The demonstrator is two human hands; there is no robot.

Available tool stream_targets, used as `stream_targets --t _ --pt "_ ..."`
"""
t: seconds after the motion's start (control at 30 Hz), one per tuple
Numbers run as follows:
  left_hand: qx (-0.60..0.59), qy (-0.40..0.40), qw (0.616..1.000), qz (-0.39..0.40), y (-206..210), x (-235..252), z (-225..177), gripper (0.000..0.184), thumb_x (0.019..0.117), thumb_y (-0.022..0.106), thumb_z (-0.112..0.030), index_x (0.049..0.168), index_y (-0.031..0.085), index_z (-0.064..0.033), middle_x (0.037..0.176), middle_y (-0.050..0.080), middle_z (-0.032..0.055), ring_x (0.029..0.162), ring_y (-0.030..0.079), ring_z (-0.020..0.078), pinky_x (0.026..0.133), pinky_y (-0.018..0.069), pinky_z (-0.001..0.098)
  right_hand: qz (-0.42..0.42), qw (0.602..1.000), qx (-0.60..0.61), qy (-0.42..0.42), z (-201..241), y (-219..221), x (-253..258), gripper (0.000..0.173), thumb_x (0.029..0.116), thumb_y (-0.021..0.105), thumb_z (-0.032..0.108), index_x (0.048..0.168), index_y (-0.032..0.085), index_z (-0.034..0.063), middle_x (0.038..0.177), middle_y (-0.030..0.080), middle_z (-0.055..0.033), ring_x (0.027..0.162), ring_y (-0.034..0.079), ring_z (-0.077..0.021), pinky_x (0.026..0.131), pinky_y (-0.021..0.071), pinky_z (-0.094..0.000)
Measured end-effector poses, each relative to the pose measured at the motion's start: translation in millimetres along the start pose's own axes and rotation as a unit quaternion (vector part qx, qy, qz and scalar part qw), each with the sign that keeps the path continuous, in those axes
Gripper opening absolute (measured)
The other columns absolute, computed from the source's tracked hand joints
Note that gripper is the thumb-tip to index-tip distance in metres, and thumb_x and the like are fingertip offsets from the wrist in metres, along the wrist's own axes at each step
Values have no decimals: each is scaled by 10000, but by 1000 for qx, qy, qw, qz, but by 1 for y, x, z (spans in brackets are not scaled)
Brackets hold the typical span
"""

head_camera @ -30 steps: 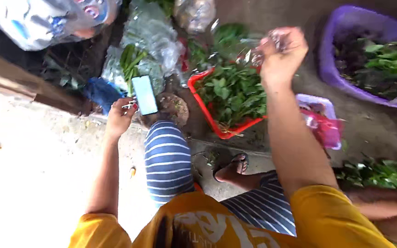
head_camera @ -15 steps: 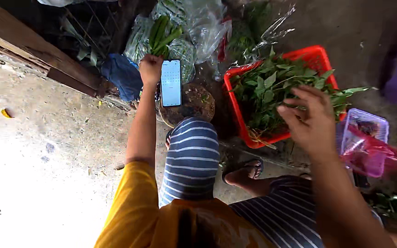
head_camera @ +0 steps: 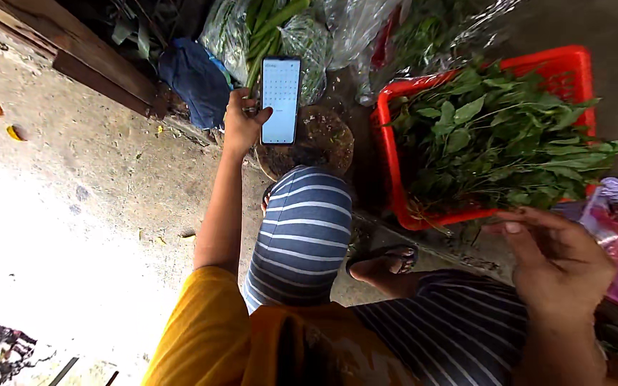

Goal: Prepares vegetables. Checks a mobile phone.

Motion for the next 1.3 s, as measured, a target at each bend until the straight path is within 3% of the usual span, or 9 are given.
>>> stream_targets --t 0.23,0.5,0.6,0.67,0.73,0.83,1.0,1.13,1.3 --pt "-63 0 998 -7 13 -27 32 590 916 722 -125 1416 464 52 1204 643 198 980 668 202 868 567 355 61 997 -37 9 -5 18 -1 296 1021 606 178 1220 622 -42 1047 698 -8 911 672 -32 854 584 -249" --pt "-102 -34 994 28 19 -15 33 468 935 695 -127 1333 514 38 1104 646 140 952 650 155 869 557 336 67 991 -117 5 -6 20 -1 376 1025 600 237 1170 648 -106 980 692 -176 847 665 -112 815 572 -267" --pt "-23 -50 998 -9 9 -11 22 471 956 710 -241 1309 562 32 1104 673 149 994 654 198 910 537 397 66 989 -133 0 -5 22 -1 390 1024 601 262 1164 665 -96 978 696 -190 846 666 -127 818 568 -275" --pt "64 3 994 -85 -6 -3 1 526 947 705 -304 1315 561 43 1140 682 187 1035 674 282 931 547 471 65 988 -139 -9 -5 22 -1 375 1026 600 252 1158 676 -91 982 700 -197 860 673 -140 827 570 -283" --pt "103 62 984 -132 -16 10 -23 508 957 670 -305 1315 558 38 1146 676 186 1013 668 275 901 545 444 65 987 -144 -17 -4 23 -2 370 1027 601 257 1153 685 -80 980 700 -200 860 675 -147 822 569 -281" --pt "108 52 986 -113 -14 40 -43 424 981 638 -332 1257 621 -10 1091 696 140 995 675 232 905 535 434 62 986 -155 -24 -2 22 -1 375 1030 594 269 1141 700 -73 967 698 -214 852 671 -170 816 562 -293" --pt "179 20 981 -70 -6 69 -45 398 987 607 -443 1069 700 -64 998 712 103 985 673 270 897 481 580 53 984 -171 -27 2 20 -1 371 1036 580 268 1115 717 -68 955 705 -227 841 673 -196 815 561 -316" --pt "153 37 987 -19 -3 68 -39 335 983 639 -316 1144 670 -24 1034 700 117 1004 661 259 929 475 562 54 982 -178 -23 0 17 -2 361 1033 581 257 1125 712 -67 958 702 -233 834 673 -206 808 560 -323" --pt "74 38 995 51 -2 52 -39 548 900 722 -101 1383 498 27 1163 651 152 943 654 189 856 556 365 47 983 -177 -14 -3 11 -2 357 1030 596 256 1131 709 -67 971 700 -226 854 672 -180 816 558 -293"
Point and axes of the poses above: each hand's wrist, its own x-axis towards the middle knuckle, its own y-axis out of the palm, z = x × y, the point moved 6 cm from there along x, towards the middle knuckle
